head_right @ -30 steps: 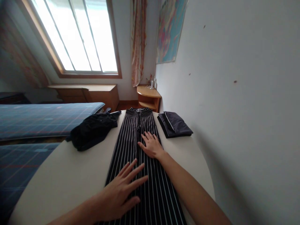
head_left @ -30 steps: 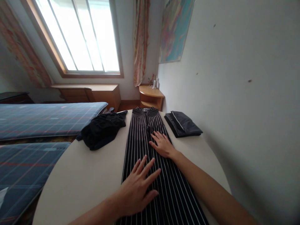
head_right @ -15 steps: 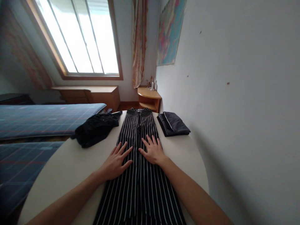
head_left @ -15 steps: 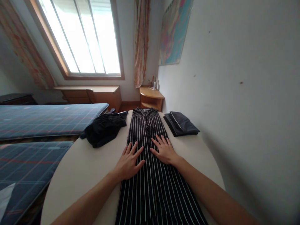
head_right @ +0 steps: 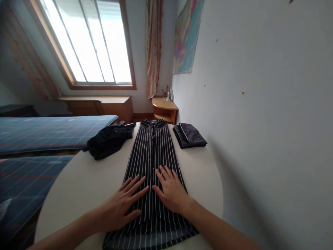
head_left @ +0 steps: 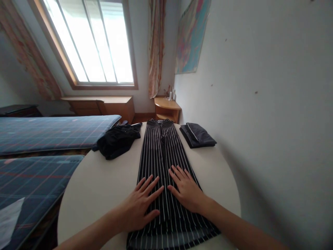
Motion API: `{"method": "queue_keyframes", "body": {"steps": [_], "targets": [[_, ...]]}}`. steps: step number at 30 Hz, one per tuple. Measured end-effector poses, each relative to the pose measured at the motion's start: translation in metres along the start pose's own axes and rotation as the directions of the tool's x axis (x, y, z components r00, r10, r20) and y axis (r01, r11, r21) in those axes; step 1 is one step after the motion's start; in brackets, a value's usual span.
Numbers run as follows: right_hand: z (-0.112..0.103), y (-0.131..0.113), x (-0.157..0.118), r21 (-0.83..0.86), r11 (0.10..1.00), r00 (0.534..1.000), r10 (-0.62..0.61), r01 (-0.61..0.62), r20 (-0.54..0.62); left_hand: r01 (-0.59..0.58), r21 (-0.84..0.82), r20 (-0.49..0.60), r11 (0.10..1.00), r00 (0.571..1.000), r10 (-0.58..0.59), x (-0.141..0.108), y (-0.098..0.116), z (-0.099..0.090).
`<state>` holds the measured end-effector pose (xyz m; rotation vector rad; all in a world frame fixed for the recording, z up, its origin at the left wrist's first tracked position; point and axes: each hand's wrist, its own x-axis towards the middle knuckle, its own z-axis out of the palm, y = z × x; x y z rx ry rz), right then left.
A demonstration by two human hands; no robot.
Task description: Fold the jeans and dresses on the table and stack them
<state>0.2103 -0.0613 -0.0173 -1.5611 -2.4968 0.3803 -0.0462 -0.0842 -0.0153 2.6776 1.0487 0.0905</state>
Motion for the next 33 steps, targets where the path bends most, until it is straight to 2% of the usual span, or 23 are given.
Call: {"method": "queue_keyframes", "body": {"steps": [4,7,11,15,17,19,24,28,31,33], "targets": [[0.002,-0.013,-0.037,0.060,0.997,0.997,-0.042,0.038,0.067,-0.090,-0.042,0.071,0.995,0.993,0.093,-0.018,0.021,-0.007],[0.000,-0.018,-0.061,0.101,0.992,0.989,-0.087,0.075,0.118,-0.185,-0.066,0.072,0.981,0.979,0.190,-0.028,0.029,-0.013],[-0.009,-0.023,-0.086,0.139,0.984,0.970,-0.140,0.113,0.200,-0.230,0.023,-0.001,0.973,0.973,0.230,-0.038,0.038,-0.012],[-0.016,-0.029,-0.097,0.145,0.977,0.940,-0.194,0.158,0.282,-0.229,0.202,-0.138,0.952,0.956,0.259,-0.034,0.048,0.002],[-0.016,-0.032,-0.097,0.131,0.977,0.943,-0.198,0.168,0.267,-0.213,0.243,-0.186,0.946,0.947,0.261,-0.030,0.050,0.009],[-0.013,-0.033,-0.094,0.103,0.982,0.958,-0.180,0.161,0.222,-0.177,0.250,-0.188,0.952,0.956,0.227,-0.025,0.050,0.010],[-0.006,-0.029,-0.086,0.053,0.987,0.983,-0.157,0.152,0.091,-0.105,0.253,-0.071,0.962,0.989,0.127,-0.022,0.046,-0.009],[-0.012,-0.018,-0.087,0.041,0.985,0.986,-0.169,0.169,-0.006,-0.069,0.262,-0.015,0.963,0.997,0.076,-0.031,0.034,-0.022],[-0.023,-0.008,-0.087,0.021,0.989,0.989,-0.148,0.148,-0.001,-0.032,0.252,-0.039,0.967,0.998,0.043,-0.038,0.017,-0.023],[-0.033,0.000,-0.085,0.027,0.983,0.982,-0.183,0.182,0.048,-0.019,0.200,-0.069,0.980,0.997,0.033,-0.041,0.006,-0.023]]}}
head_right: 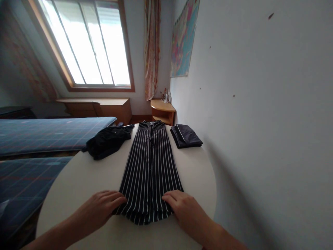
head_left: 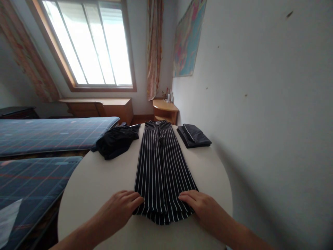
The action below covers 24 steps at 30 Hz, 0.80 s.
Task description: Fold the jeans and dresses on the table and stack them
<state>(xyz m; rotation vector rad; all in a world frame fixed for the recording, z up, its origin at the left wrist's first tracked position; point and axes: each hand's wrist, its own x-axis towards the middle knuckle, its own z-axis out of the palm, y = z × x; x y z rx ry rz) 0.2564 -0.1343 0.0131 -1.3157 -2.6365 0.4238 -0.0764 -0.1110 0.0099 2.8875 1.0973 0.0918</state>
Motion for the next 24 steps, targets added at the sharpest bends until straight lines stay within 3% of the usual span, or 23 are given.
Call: {"method": "queue_keyframes", "body": {"steps": [4,8,11,14,17,20,24], "targets": [[-0.021,0.007,0.002,0.042,0.995,0.988,-0.100,0.096,0.116,-0.036,-0.144,0.031,0.989,0.999,0.041,-0.003,-0.010,-0.006],[-0.048,-0.005,0.000,0.168,0.984,0.953,-0.108,0.062,0.282,-0.041,-0.321,0.148,0.946,0.985,0.093,-0.004,-0.005,-0.031],[-0.070,-0.017,0.000,0.253,0.966,0.922,-0.139,0.046,0.362,-0.028,-0.445,0.177,0.895,0.977,0.119,-0.001,-0.001,-0.051],[-0.091,-0.014,0.011,0.226,0.973,0.944,-0.116,0.045,0.310,0.002,-0.450,0.103,0.893,0.993,0.049,0.007,-0.008,-0.064],[-0.109,0.004,0.034,0.075,0.997,0.986,-0.032,0.020,0.166,0.070,-0.368,-0.026,0.927,0.996,-0.086,0.023,-0.028,-0.072],[-0.121,0.027,0.065,-0.080,0.997,1.000,0.019,-0.019,-0.005,0.167,-0.264,-0.143,0.950,0.967,-0.210,0.045,-0.053,-0.076],[-0.122,0.049,0.109,-0.212,0.973,0.990,0.068,-0.093,-0.125,0.286,-0.187,-0.237,0.940,0.915,-0.325,0.080,-0.085,-0.068]]}}
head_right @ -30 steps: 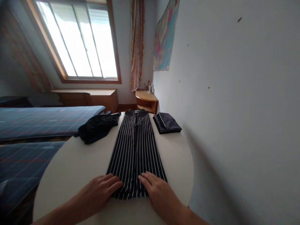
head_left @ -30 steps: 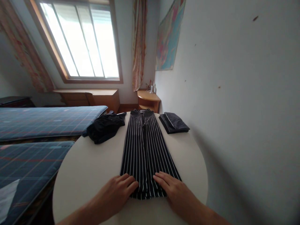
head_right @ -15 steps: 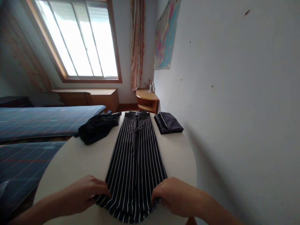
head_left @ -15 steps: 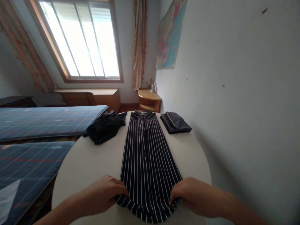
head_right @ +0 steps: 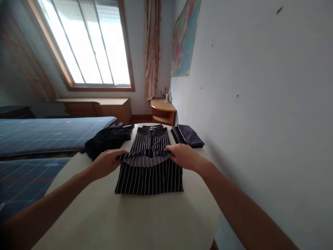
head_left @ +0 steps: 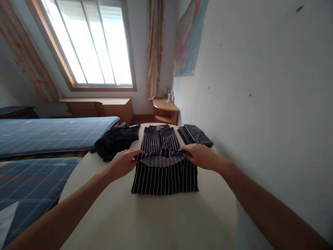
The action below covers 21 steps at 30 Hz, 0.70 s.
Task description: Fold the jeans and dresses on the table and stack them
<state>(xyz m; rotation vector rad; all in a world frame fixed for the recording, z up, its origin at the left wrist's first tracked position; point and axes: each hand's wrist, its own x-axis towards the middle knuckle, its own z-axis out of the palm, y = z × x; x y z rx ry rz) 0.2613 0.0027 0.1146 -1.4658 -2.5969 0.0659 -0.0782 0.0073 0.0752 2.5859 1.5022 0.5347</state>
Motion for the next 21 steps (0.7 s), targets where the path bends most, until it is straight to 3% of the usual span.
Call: {"method": "queue_keyframes", "body": {"steps": [5,9,12,16,21], "targets": [[0.039,0.019,0.048,-0.032,0.998,0.998,0.052,-0.053,-0.039,0.169,-0.046,-0.009,0.985,0.985,-0.170,0.038,-0.027,0.040],[0.082,0.037,0.069,0.032,0.998,0.998,0.064,-0.063,-0.023,0.153,-0.082,0.013,0.985,0.988,-0.153,0.046,-0.043,0.077],[0.105,0.046,0.073,0.069,0.997,0.999,0.036,-0.035,-0.012,0.126,-0.115,0.005,0.985,0.992,-0.126,0.044,-0.050,0.094],[0.113,0.052,0.070,0.122,0.992,1.000,0.006,-0.003,-0.023,0.125,-0.191,0.006,0.974,0.992,-0.126,0.038,-0.054,0.095],[0.104,0.047,0.053,0.193,0.980,0.998,-0.059,0.057,0.006,0.113,-0.185,0.088,0.976,0.991,-0.098,0.021,-0.049,0.080]]}}
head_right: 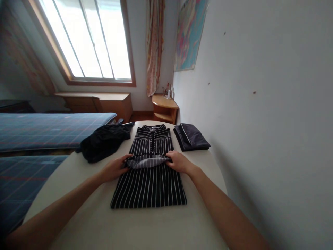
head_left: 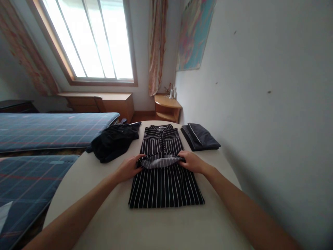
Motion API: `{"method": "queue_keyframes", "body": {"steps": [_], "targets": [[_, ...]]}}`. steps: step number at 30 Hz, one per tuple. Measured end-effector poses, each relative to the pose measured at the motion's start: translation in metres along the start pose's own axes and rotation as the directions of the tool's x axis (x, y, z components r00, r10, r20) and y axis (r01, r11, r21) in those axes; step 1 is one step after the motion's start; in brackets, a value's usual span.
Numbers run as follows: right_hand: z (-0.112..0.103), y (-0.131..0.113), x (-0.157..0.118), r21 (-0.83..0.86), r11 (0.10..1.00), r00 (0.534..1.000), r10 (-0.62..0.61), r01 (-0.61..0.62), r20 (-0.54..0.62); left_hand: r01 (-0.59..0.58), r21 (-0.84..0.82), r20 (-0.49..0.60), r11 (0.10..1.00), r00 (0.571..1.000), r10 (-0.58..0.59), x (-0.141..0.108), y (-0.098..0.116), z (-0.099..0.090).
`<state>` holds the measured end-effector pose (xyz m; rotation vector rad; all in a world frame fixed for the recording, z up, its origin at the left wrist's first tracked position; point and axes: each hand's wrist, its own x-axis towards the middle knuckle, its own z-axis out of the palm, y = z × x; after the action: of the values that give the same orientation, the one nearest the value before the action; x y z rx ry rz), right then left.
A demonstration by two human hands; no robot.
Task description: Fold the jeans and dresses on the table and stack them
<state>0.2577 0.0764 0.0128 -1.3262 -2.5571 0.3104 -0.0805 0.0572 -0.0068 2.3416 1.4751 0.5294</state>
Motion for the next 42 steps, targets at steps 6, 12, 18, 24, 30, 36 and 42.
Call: {"method": "queue_keyframes", "body": {"steps": [6,12,18,24,30,36,42], "targets": [[-0.003,-0.027,-0.043,0.113,0.990,0.992,-0.098,0.088,0.082,-0.075,-0.043,0.133,0.996,0.988,0.080,-0.049,0.016,-0.008],[-0.002,-0.028,-0.067,0.316,0.948,0.999,0.044,-0.043,0.005,0.036,-0.130,0.098,0.991,0.995,-0.023,-0.061,0.021,-0.009],[0.009,-0.003,-0.056,0.584,0.790,0.959,0.276,-0.185,-0.070,0.135,-0.393,0.026,0.910,0.990,-0.136,-0.039,0.013,-0.001],[0.020,0.015,-0.049,0.676,0.700,0.943,0.332,-0.232,-0.020,0.268,-0.710,0.097,0.652,0.953,-0.286,-0.031,0.008,0.010],[0.002,0.023,-0.051,0.628,0.705,0.939,0.316,-0.330,0.139,0.295,-0.743,0.072,0.601,0.928,-0.366,-0.028,0.000,0.015],[-0.009,0.015,-0.049,0.567,0.671,0.875,0.309,-0.478,0.372,0.332,-0.744,0.135,0.580,0.925,-0.356,-0.025,-0.004,0.017],[-0.009,0.006,-0.047,0.587,0.640,0.868,0.358,-0.496,0.343,0.345,-0.629,0.177,0.697,0.936,-0.304,-0.020,-0.003,0.011]]}}
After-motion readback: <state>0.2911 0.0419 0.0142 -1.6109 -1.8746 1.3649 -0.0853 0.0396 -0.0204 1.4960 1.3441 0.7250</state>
